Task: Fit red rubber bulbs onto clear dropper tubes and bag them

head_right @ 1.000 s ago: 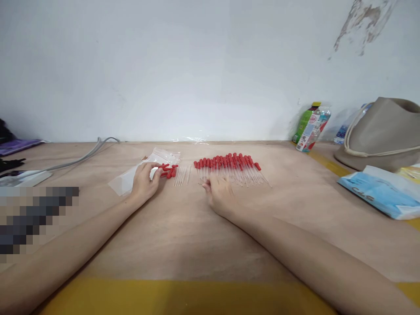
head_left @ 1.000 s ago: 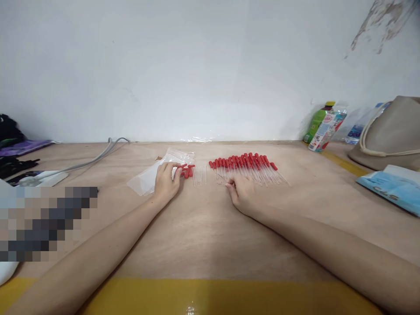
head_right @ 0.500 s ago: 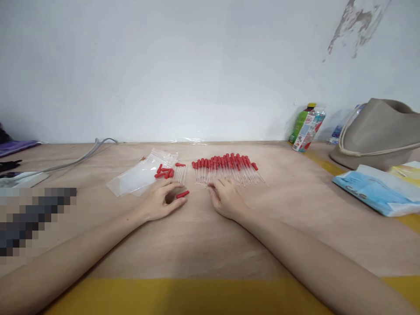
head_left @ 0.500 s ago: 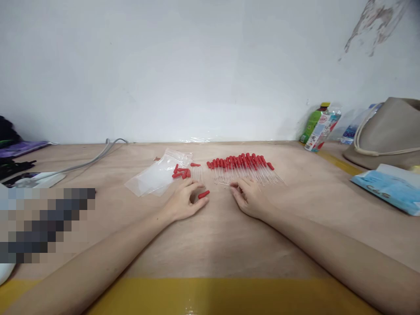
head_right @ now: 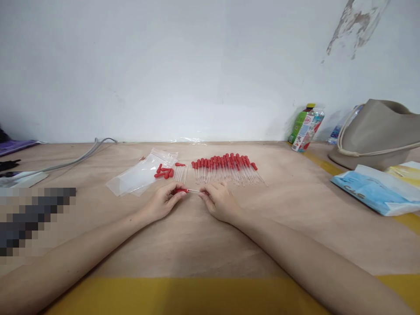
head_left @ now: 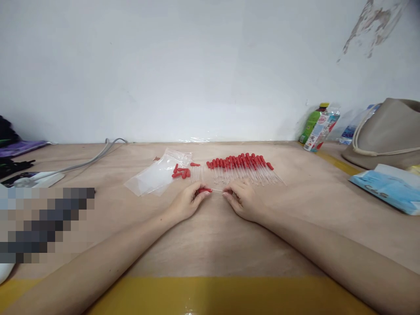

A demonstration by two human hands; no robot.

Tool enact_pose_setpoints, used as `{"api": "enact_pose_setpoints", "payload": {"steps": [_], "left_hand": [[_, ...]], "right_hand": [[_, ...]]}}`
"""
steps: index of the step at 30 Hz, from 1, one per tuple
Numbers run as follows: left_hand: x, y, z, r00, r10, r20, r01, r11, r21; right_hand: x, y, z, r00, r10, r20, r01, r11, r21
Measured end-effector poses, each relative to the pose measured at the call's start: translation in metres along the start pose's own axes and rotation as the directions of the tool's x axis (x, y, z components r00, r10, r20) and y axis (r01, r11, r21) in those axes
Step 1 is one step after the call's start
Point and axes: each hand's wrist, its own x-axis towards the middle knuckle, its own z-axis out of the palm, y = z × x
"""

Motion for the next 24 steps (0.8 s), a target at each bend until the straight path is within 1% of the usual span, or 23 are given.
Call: {"api": "enact_pose_setpoints", "payload": {"steps": [3, 6, 10, 13, 18, 24], "left_hand": [[-0.0003, -0.0021, 0.0022, 1.0, -0.003, 0.026, 0.005, 0.995, -0.102], [-0.0008, -0.0028, 0.0048, 0.998, -0.022, 0.063, 0.036, 0.973, -0.228], [-0.0008, -0.0027, 0.0075, 0.997, -0.047, 0.066, 0.066, 0.94, -0.334], [-0.0006, -0.0058, 0.0091, 0.998, -0.055, 0.04, 0.066, 0.93, -0.36], [-0.0004, -0.0092, 0.0093, 0.998, -0.046, 0.032, 0.054, 0.931, -0.36], [-0.0022, -0.0026, 0.0057, 0.997, -0.041, 0.061, 0.059, 0.941, -0.333]], "right_hand": [[0.0006, -0.0025, -0.0004, 1.0, -0.022, 0.021, 0.021, 0.999, 0.032], [0.0009, -0.0019, -0.0005, 0.999, -0.038, 0.026, 0.037, 0.998, 0.052], [0.0009, -0.0001, -0.0012, 0.998, 0.025, -0.051, -0.022, 0.997, 0.069], [0.0006, 0.0001, -0.0019, 0.996, 0.057, -0.075, -0.052, 0.996, 0.068], [0.0001, -0.0008, -0.0013, 1.0, -0.009, -0.014, 0.01, 0.999, 0.054], [0.0013, 0.0028, -0.0011, 0.998, -0.045, 0.05, 0.041, 0.997, 0.069]]}}
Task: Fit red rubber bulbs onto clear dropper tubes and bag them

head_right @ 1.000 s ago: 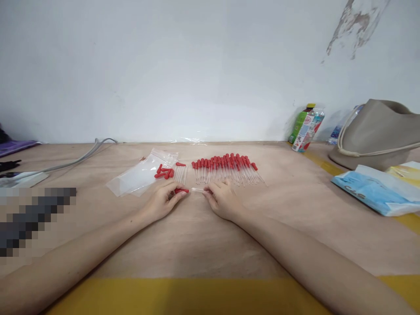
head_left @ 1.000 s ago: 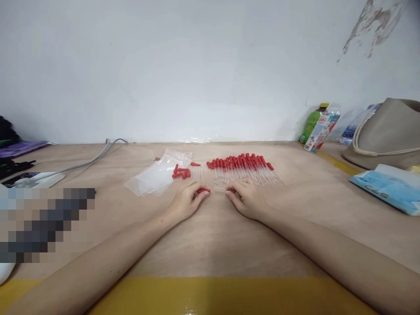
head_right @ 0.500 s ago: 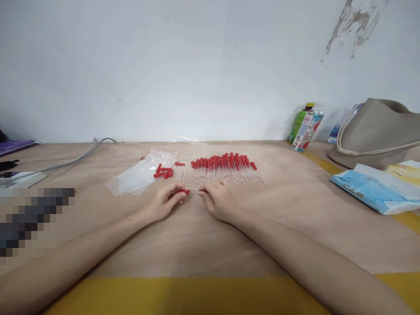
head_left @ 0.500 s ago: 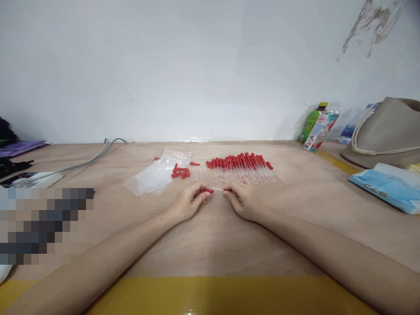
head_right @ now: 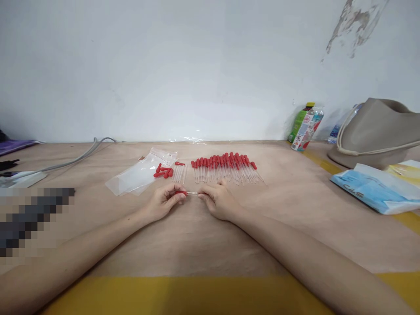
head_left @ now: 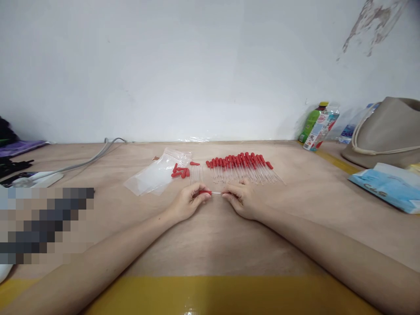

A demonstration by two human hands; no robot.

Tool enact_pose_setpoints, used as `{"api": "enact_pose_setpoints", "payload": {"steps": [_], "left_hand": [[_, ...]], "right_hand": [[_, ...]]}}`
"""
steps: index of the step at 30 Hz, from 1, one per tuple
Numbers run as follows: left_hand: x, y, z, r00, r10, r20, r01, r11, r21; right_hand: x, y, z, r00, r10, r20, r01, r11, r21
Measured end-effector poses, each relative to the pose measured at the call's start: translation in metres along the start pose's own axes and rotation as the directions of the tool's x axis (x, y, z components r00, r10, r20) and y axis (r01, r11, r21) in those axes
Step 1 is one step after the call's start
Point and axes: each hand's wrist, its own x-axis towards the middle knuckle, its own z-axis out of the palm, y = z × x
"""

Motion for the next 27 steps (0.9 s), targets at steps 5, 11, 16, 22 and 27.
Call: {"api": "enact_pose_setpoints", "payload": {"steps": [5, 11, 16, 22, 27], "left_hand": [[-0.002, 0.0, 0.0, 0.999, -0.022, 0.041, 0.021, 0.999, 0.039], [-0.001, -0.001, 0.001, 1.0, -0.004, -0.011, 0.005, 0.984, 0.178], [0.0, 0.003, -0.002, 0.993, 0.098, -0.066, -0.073, 0.947, 0.314], [-0.002, 0.004, -0.004, 0.986, 0.166, -0.018, -0.145, 0.904, 0.402], [-0.004, 0.01, -0.003, 0.981, 0.193, 0.023, -0.186, 0.903, 0.388]], "right_hand": [[0.001, 0.0, -0.003, 1.0, -0.021, 0.017, 0.023, 0.995, -0.097], [0.001, -0.009, -0.002, 0.997, -0.068, -0.022, 0.06, 0.965, -0.254], [0.001, -0.006, -0.001, 0.993, -0.103, -0.056, 0.082, 0.949, -0.304], [0.002, -0.001, -0.002, 0.985, -0.161, -0.067, 0.131, 0.939, -0.319], [0.002, -0.003, -0.002, 0.983, -0.174, -0.065, 0.149, 0.949, -0.278]]}}
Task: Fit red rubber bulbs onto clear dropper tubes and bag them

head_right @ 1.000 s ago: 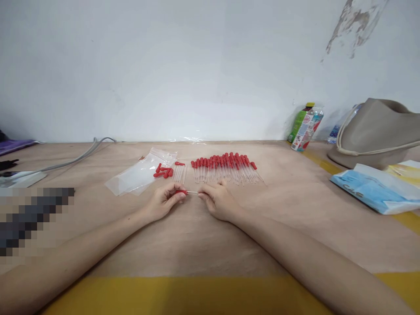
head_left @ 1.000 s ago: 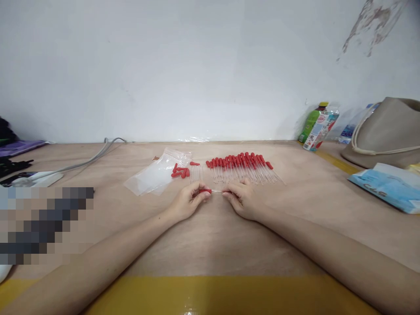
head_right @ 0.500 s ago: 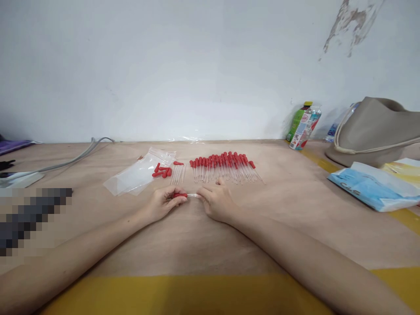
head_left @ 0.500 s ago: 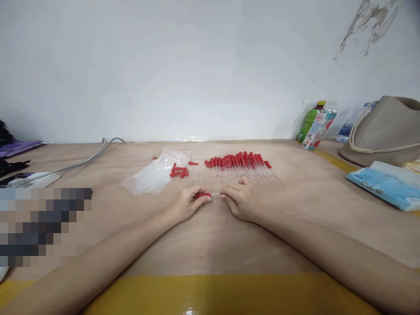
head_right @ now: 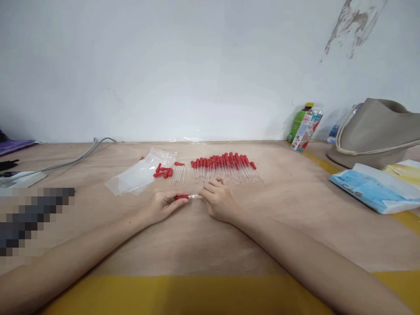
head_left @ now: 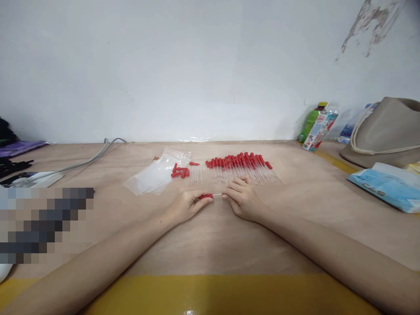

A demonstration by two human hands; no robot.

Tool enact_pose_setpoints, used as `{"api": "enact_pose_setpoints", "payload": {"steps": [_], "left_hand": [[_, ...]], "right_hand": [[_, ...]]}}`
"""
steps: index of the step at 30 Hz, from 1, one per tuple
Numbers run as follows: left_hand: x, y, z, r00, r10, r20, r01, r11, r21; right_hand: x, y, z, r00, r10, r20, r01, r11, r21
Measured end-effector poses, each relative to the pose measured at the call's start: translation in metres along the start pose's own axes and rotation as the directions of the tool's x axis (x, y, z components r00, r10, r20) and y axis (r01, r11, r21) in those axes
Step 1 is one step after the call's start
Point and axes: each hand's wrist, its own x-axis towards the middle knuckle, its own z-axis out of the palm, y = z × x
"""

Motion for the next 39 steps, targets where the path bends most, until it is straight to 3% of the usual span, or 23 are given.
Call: {"api": "enact_pose_setpoints", "payload": {"steps": [18, 26, 29, 31, 34, 39], "left_hand": [[-0.001, 0.004, 0.0, 0.991, 0.112, 0.079, -0.117, 0.992, 0.055], [0.0, -0.007, 0.001, 0.997, 0.083, -0.009, -0.083, 0.996, 0.021], [-0.001, -0.011, 0.0, 1.0, 0.006, -0.03, -0.004, 0.998, 0.067], [-0.001, -0.011, -0.001, 0.999, -0.039, -0.032, 0.042, 0.994, 0.102], [0.001, -0.01, -0.002, 0.998, -0.047, 0.035, 0.042, 0.99, 0.133], [0.004, -0.008, -0.002, 0.996, -0.055, 0.075, 0.044, 0.99, 0.134]], "right_hand": [[0.005, -0.011, 0.007, 0.998, -0.008, 0.058, 0.006, 0.999, 0.046], [0.008, -0.01, -0.005, 0.988, 0.01, 0.153, 0.002, 0.997, -0.076], [0.011, 0.001, -0.017, 0.97, 0.128, 0.205, -0.11, 0.989, -0.097], [0.015, 0.015, -0.022, 0.93, 0.305, 0.204, -0.303, 0.952, -0.042], [0.028, 0.04, -0.02, 0.806, 0.558, 0.195, -0.576, 0.817, 0.042], [0.061, 0.06, 0.003, 0.629, 0.754, 0.188, -0.758, 0.649, -0.065]]}}
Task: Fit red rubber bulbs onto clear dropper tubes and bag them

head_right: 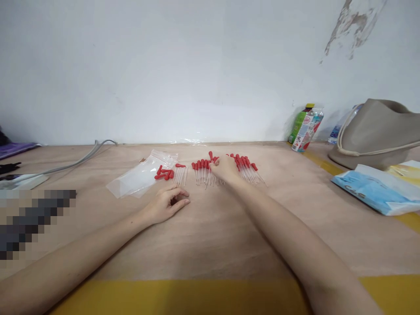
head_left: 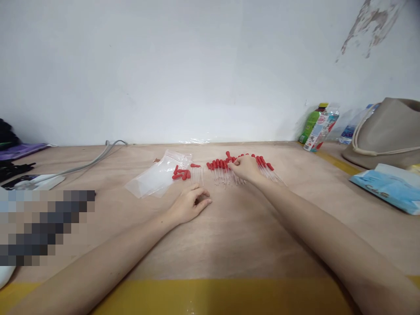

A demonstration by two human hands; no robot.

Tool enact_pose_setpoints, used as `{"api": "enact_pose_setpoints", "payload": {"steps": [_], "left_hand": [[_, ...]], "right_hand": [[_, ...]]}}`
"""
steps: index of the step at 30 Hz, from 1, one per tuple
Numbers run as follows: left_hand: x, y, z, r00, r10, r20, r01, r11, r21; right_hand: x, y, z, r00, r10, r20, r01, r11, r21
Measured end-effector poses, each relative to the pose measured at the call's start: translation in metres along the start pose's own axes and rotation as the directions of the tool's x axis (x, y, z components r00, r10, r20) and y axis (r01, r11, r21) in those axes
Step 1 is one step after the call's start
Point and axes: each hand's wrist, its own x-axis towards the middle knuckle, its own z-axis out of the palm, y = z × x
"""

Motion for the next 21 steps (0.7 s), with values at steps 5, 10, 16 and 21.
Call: {"api": "enact_pose_setpoints", "payload": {"steps": [5, 10, 16, 21], "left_hand": [[-0.001, 0.0, 0.0, 1.0, -0.004, 0.007, 0.004, 1.0, -0.024], [-0.002, -0.001, 0.001, 1.0, -0.003, 0.004, 0.003, 1.0, -0.017], [0.0, 0.0, 0.0, 1.0, -0.007, -0.031, 0.007, 1.0, 0.023], [0.006, -0.015, -0.005, 0.948, -0.018, -0.317, 0.092, 0.971, 0.222]], "right_hand": [[0.014, -0.023, 0.024, 0.988, 0.153, 0.003, -0.152, 0.982, -0.112], [0.014, -0.024, 0.034, 0.985, 0.169, 0.021, -0.162, 0.968, -0.189], [0.005, -0.036, 0.036, 1.0, 0.023, -0.003, -0.023, 0.973, -0.228], [-0.005, -0.062, 0.047, 0.994, -0.071, 0.088, 0.088, 0.974, -0.21]]}}
